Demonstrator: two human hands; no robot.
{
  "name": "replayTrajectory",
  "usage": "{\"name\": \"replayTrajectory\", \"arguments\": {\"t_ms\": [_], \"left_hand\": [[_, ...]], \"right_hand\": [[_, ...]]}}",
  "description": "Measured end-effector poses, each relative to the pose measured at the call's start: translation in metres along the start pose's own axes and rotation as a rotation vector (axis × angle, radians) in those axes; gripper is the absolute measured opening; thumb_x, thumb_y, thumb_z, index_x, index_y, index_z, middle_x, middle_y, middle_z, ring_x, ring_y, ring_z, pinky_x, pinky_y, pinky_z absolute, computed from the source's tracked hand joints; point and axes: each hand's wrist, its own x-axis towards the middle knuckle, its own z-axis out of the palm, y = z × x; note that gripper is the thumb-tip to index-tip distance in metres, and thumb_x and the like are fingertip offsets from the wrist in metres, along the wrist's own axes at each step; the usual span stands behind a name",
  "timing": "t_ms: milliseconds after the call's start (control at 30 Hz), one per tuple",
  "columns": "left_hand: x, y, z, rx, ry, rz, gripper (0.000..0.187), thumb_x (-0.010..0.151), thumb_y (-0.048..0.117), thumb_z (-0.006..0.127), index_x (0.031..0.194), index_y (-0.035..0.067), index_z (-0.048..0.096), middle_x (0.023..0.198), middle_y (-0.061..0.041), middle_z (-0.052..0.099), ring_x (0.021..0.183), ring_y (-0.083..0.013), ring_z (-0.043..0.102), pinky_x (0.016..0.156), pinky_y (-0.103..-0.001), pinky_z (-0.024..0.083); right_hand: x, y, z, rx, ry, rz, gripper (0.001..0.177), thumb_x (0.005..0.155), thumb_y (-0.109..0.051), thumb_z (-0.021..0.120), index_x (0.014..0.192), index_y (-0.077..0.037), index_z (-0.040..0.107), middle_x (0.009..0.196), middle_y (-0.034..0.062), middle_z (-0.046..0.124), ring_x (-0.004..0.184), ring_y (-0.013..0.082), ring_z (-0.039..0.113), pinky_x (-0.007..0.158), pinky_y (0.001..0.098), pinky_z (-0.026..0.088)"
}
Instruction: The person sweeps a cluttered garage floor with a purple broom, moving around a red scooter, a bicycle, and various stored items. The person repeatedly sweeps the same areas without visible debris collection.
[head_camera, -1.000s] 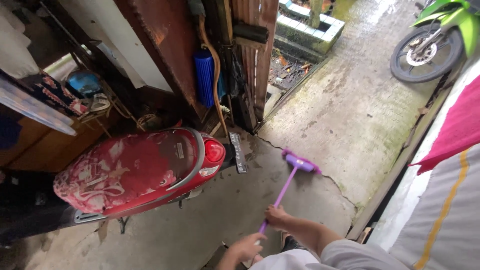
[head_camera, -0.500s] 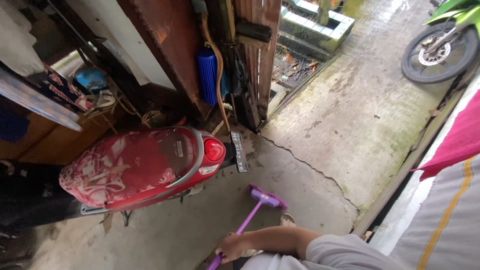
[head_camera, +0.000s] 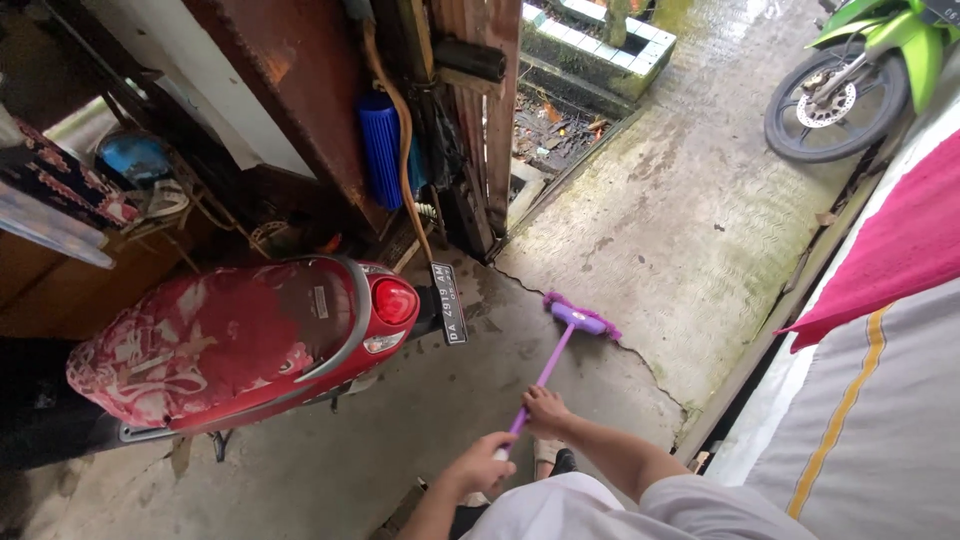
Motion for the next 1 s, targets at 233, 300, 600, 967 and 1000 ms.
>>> {"name": "replayTrajectory", "arguments": {"t_ms": [233,300,600,967,1000], "left_hand": [[-0.049,-0.006,-0.018,0.324,0.028,-0.078,0.041,0.082,0.025,0.045,0.122,0.03,0.053,0.124,0.002,0.049,0.091,-0.0101,0.049,0.072,-0.023,0.037],[-0.077,-0.008,-0.04,0.516,0.046,-0.095,0.04,0.085,0.038,0.043,0.125,0.035,0.049,0.134,0.012,0.045,0.121,-0.0062,0.044,0.102,-0.023,0.03],[-0.196,0.057,-0.085,0.509,0.067,-0.322,0.057,0.071,0.031,0.05,0.126,0.042,0.043,0.115,0.01,0.057,0.095,-0.0064,0.058,0.079,-0.022,0.042],[-0.038,0.073,-0.065,0.468,-0.106,0.045,0.067,0.071,0.017,0.053,0.137,0.025,0.039,0.094,-0.007,0.062,0.052,-0.0115,0.051,0.043,-0.026,0.041],[-0.024,0.08,-0.055,0.476,-0.114,0.05,0.067,0.071,0.017,0.053,0.137,0.025,0.039,0.094,-0.007,0.062,0.052,-0.0115,0.051,0.043,-0.026,0.041]], "right_hand": [[0.007,-0.032,0.006,-0.075,-0.102,-0.196,0.026,0.083,-0.036,0.055,0.097,-0.016,0.059,0.1,0.0087,0.051,0.1,0.0277,0.047,0.075,0.0451,0.041],[0.007,-0.061,0.008,-0.084,-0.134,-0.318,0.022,0.082,-0.037,0.056,0.086,-0.019,0.069,0.087,0.0067,0.057,0.086,0.0258,0.054,0.061,0.0409,0.048],[-0.032,-0.175,-0.069,0.135,-0.563,-0.579,0.019,0.094,-0.025,0.041,0.101,-0.012,0.052,0.09,0.0116,0.058,0.082,0.0287,0.056,0.066,0.044,0.043],[0.029,-0.026,-0.053,0.079,-0.242,-0.253,0.018,0.078,-0.031,0.054,0.084,-0.016,0.063,0.076,0.0069,0.064,0.072,0.0264,0.062,0.063,0.0399,0.049],[0.037,0.002,-0.039,0.083,-0.237,-0.242,0.018,0.078,-0.031,0.054,0.084,-0.016,0.063,0.076,0.0069,0.064,0.072,0.0264,0.062,0.063,0.0399,0.049]]}}
